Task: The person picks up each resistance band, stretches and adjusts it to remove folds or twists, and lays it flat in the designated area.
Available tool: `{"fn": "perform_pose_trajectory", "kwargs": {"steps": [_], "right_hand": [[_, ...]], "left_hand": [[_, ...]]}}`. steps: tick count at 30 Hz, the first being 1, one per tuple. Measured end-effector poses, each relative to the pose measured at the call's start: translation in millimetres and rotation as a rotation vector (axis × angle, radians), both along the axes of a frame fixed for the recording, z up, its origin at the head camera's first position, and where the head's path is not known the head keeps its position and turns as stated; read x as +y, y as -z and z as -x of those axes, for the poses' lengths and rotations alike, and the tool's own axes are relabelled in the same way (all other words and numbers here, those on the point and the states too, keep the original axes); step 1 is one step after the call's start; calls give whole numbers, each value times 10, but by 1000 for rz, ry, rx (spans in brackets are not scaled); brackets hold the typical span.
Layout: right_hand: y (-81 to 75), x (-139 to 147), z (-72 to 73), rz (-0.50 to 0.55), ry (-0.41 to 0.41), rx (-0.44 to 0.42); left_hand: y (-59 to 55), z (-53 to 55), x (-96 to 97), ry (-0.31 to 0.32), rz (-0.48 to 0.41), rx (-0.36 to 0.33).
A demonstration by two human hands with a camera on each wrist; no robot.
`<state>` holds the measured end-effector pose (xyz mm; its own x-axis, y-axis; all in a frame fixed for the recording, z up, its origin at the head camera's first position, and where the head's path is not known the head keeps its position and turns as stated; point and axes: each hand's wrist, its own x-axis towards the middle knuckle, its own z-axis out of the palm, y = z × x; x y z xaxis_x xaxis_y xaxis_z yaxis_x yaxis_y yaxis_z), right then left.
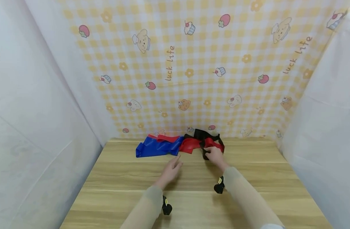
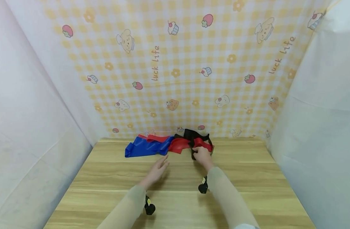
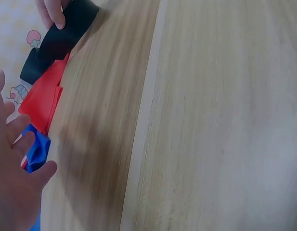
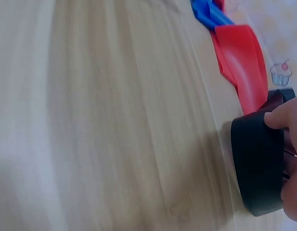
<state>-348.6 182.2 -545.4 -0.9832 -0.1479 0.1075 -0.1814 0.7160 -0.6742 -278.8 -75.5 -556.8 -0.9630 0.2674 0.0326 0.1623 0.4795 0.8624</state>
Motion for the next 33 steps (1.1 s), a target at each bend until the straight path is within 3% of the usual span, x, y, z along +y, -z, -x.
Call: {"fn": "perform_pose_trajectory", "kwargs": {"steps": [5, 14, 21, 29, 33], "right_hand": [[-12, -28, -139, 57, -39, 7], [85, -102, -463, 193, -47, -17], [217, -103, -631, 236, -54, -60], [311, -87, -678, 241, -150, -32], [332, -67, -689, 200, -168, -16]], "left_hand": [[-13, -16, 50, -27, -102, -95], [-28, -22, 159, -61, -157, -133], [-36, 45, 336, -12, -176, -172], [-48, 121, 541, 88, 45, -151], [-86, 135, 627, 107, 88, -139]]}}
